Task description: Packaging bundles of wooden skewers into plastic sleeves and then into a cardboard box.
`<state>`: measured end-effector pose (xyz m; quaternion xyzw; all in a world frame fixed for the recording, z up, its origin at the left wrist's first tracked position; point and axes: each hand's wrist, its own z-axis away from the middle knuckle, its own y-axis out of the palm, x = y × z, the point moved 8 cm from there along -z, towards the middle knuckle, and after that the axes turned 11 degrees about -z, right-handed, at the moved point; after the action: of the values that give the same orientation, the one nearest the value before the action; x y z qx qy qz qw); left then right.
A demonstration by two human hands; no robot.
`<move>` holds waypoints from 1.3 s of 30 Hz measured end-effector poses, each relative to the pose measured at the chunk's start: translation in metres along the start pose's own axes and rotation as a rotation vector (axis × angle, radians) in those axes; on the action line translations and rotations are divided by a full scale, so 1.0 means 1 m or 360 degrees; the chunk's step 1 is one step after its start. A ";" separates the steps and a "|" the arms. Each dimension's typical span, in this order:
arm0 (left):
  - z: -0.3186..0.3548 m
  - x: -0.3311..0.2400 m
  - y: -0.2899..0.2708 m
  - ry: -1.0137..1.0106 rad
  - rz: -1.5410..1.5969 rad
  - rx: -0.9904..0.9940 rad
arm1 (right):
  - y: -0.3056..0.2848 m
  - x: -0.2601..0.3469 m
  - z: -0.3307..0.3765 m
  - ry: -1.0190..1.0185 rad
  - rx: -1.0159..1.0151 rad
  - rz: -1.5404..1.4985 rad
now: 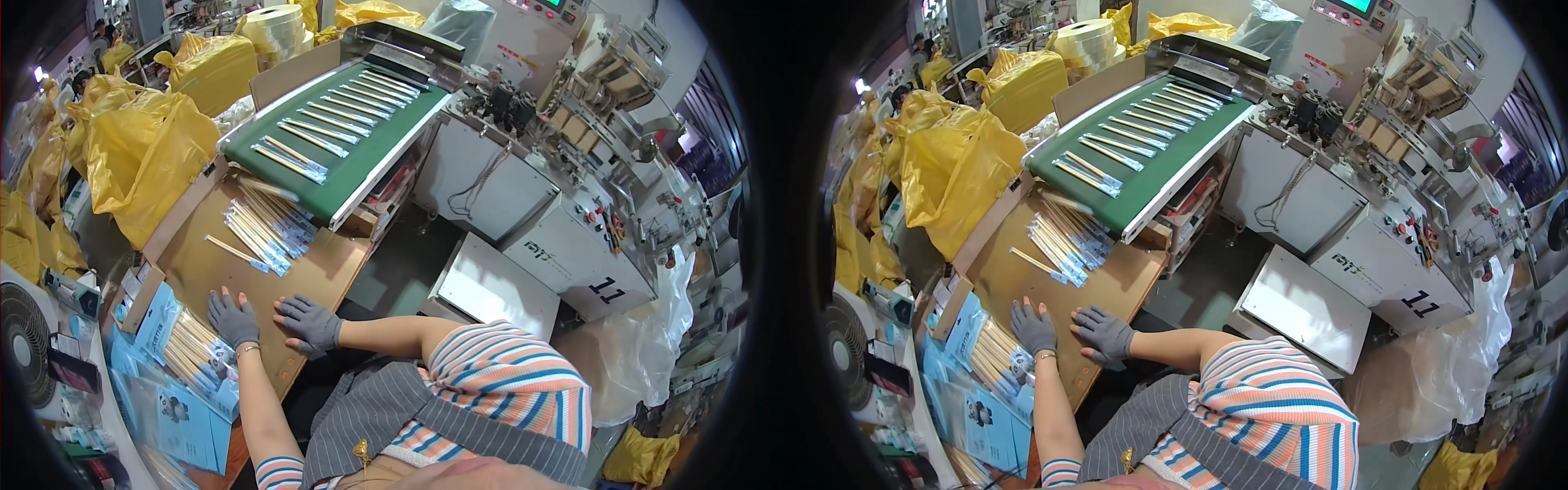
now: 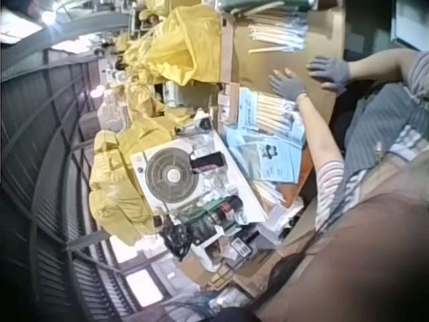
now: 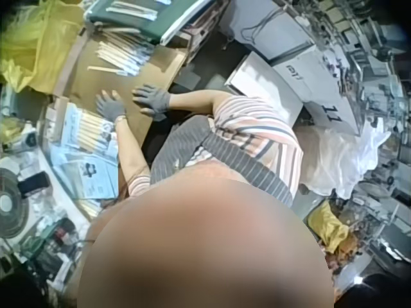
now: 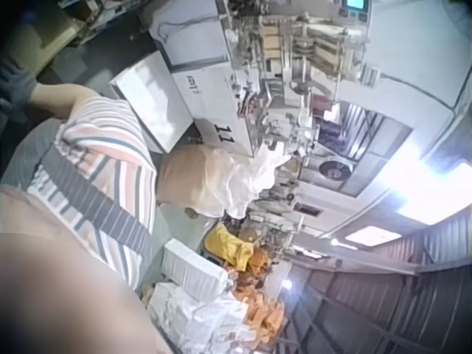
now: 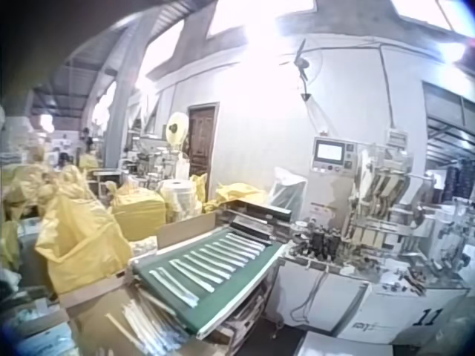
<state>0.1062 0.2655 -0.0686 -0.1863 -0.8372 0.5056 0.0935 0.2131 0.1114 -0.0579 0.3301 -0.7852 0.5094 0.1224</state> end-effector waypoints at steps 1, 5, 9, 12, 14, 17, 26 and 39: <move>0.000 0.000 0.000 0.0003 -0.0005 0.0004 | 0.000 0.000 0.000 0.0002 0.0002 -0.0005; 0.000 0.001 0.000 -0.0004 -0.0004 0.0003 | 0.000 0.001 0.000 -0.0001 -0.0002 -0.0021; 0.001 0.000 0.001 0.0005 -0.0012 0.0010 | -0.002 0.003 0.002 0.0010 -0.0009 -0.0033; 0.004 0.004 0.004 -0.0004 -0.0036 0.0016 | -0.001 0.003 0.002 0.0008 0.0005 -0.0050; 0.007 0.007 0.008 -0.0013 -0.0053 -0.0020 | 0.002 0.004 0.001 0.0010 0.0021 -0.0069; 0.005 0.002 0.005 0.0012 -0.0005 -0.0129 | -0.006 0.006 -0.007 0.0054 0.0170 -0.0230; 0.000 0.004 -0.005 -0.0079 0.0017 0.0013 | -0.009 0.013 -0.015 -0.0026 0.0085 0.0065; -0.001 -0.004 -0.008 0.0089 0.0048 -0.0184 | -0.009 0.004 -0.003 -0.0007 0.0014 -0.0145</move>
<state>0.1083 0.2617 -0.0609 -0.2180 -0.8591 0.4525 0.0984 0.2158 0.1103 -0.0478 0.3672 -0.7675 0.5059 0.1422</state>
